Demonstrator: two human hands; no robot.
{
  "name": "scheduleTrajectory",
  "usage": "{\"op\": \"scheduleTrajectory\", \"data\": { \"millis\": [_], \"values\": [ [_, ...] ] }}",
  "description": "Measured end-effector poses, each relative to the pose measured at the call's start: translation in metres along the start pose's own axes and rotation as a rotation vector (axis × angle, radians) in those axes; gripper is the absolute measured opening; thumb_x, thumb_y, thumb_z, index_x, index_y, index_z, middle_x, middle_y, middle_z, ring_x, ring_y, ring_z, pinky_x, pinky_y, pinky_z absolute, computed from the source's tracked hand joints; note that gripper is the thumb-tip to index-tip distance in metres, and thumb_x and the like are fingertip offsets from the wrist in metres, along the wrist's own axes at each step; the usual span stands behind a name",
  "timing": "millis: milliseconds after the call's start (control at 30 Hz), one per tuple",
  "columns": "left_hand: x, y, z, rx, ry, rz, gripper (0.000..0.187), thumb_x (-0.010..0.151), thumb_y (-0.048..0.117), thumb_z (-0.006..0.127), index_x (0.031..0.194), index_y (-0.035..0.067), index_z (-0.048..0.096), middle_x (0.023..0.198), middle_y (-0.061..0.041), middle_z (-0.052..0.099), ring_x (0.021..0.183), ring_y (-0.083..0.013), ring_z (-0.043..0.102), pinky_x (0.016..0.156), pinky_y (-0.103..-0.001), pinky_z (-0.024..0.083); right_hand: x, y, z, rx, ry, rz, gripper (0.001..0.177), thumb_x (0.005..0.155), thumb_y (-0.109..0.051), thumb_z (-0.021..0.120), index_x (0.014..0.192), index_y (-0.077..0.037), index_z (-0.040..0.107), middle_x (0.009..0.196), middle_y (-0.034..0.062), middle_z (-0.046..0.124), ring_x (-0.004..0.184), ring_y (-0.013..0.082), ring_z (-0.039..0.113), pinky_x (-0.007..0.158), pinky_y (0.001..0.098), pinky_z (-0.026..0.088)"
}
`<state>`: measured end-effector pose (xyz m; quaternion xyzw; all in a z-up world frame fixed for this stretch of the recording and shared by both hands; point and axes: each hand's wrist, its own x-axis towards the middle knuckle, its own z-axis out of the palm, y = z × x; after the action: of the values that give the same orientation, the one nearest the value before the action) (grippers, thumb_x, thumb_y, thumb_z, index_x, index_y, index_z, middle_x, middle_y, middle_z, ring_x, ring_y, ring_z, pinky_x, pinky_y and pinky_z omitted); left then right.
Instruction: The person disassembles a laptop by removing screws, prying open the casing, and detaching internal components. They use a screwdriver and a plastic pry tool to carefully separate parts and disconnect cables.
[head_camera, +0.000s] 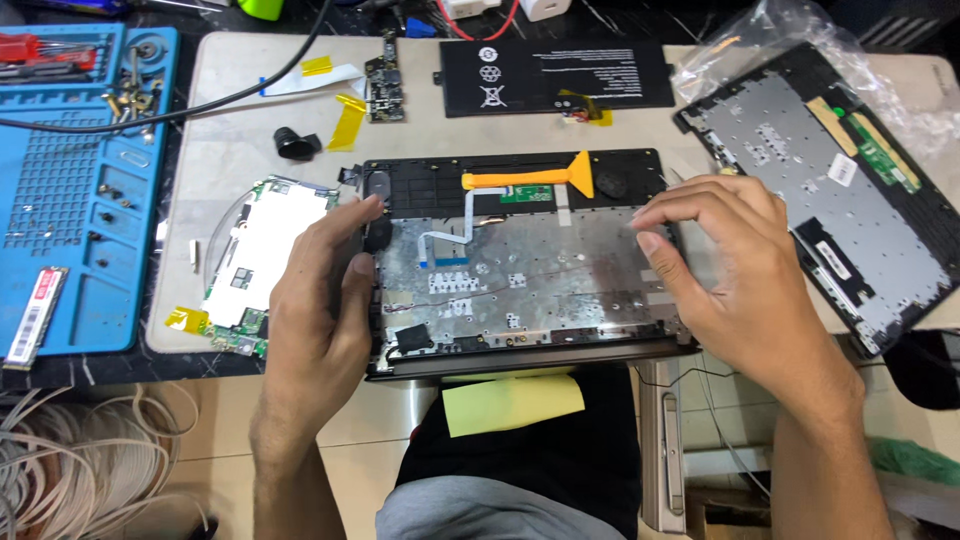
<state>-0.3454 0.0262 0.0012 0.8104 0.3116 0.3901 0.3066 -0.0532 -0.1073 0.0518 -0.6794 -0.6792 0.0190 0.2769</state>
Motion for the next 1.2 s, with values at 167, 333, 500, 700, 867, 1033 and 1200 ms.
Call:
{"op": "scheduleTrajectory", "data": {
  "millis": [167,333,500,700,867,1033,1200],
  "values": [
    [0.001,0.003,0.001,0.026,-0.019,0.032,0.031,0.104,0.001,0.052,0.134,-0.001,0.059,0.137,-0.019,0.062,0.140,-0.0363,0.054,0.121,-0.047,0.041,-0.013,0.008,-0.006,0.039,-0.074,0.015,0.018,0.100,-0.020,0.065,0.113,-0.010,0.073,0.113,0.0026,0.073,0.119,0.0222,0.060,0.113,0.0423,0.040],
    [0.001,0.005,0.001,0.030,-0.056,0.062,0.026,0.104,0.007,0.055,0.128,0.001,0.065,0.135,-0.017,0.064,0.142,-0.0382,0.052,0.121,-0.049,0.040,-0.030,0.014,0.002,0.063,-0.205,0.059,0.024,0.088,-0.029,0.072,0.110,-0.021,0.077,0.124,-0.0014,0.070,0.128,0.0209,0.053,0.117,0.0496,0.031],
    [-0.001,0.008,0.000,0.011,-0.074,0.058,0.025,0.105,0.011,0.056,0.125,0.002,0.067,0.134,-0.017,0.065,0.143,-0.0396,0.052,0.121,-0.051,0.040,-0.029,-0.003,0.005,0.145,-0.234,-0.102,0.020,0.089,-0.027,0.075,0.107,-0.019,0.080,0.124,-0.0024,0.069,0.135,0.0260,0.048,0.117,0.0511,0.034],
    [-0.004,0.018,-0.001,0.042,-0.073,0.066,0.025,0.102,0.009,0.061,0.126,0.002,0.067,0.135,-0.018,0.064,0.146,-0.0404,0.049,0.123,-0.053,0.040,-0.030,0.007,-0.017,0.066,-0.060,-0.059,0.022,0.094,-0.011,0.073,0.115,-0.013,0.077,0.119,0.0017,0.071,0.130,0.0263,0.055,0.115,0.0422,0.045],
    [-0.006,0.047,0.035,0.125,-0.137,0.263,0.024,0.090,0.017,0.079,0.112,0.011,0.073,0.132,-0.013,0.066,0.142,-0.0402,0.047,0.120,-0.060,0.040,-0.037,0.016,-0.019,0.066,-0.105,0.009,0.023,0.095,-0.012,0.070,0.117,-0.015,0.077,0.121,0.0013,0.070,0.132,0.0267,0.053,0.117,0.0465,0.041],
    [-0.007,0.069,0.067,0.155,-0.268,0.308,0.022,0.092,0.027,0.075,0.104,0.008,0.079,0.131,-0.010,0.068,0.139,-0.0367,0.047,0.119,-0.060,0.038,-0.045,0.026,-0.018,0.050,-0.112,0.026,0.025,0.098,-0.011,0.067,0.120,-0.017,0.076,0.124,0.0012,0.069,0.134,0.0288,0.050,0.117,0.0493,0.039],
    [-0.007,0.073,0.075,0.172,-0.253,0.317,0.018,0.096,0.020,0.071,0.096,0.003,0.078,0.126,-0.009,0.067,0.138,-0.0396,0.049,0.114,-0.060,0.044,-0.056,0.037,-0.021,0.060,-0.115,0.071,0.028,0.095,-0.010,0.067,0.122,-0.016,0.074,0.125,0.0019,0.070,0.137,0.0290,0.049,0.122,0.0507,0.035]
  ]
}}
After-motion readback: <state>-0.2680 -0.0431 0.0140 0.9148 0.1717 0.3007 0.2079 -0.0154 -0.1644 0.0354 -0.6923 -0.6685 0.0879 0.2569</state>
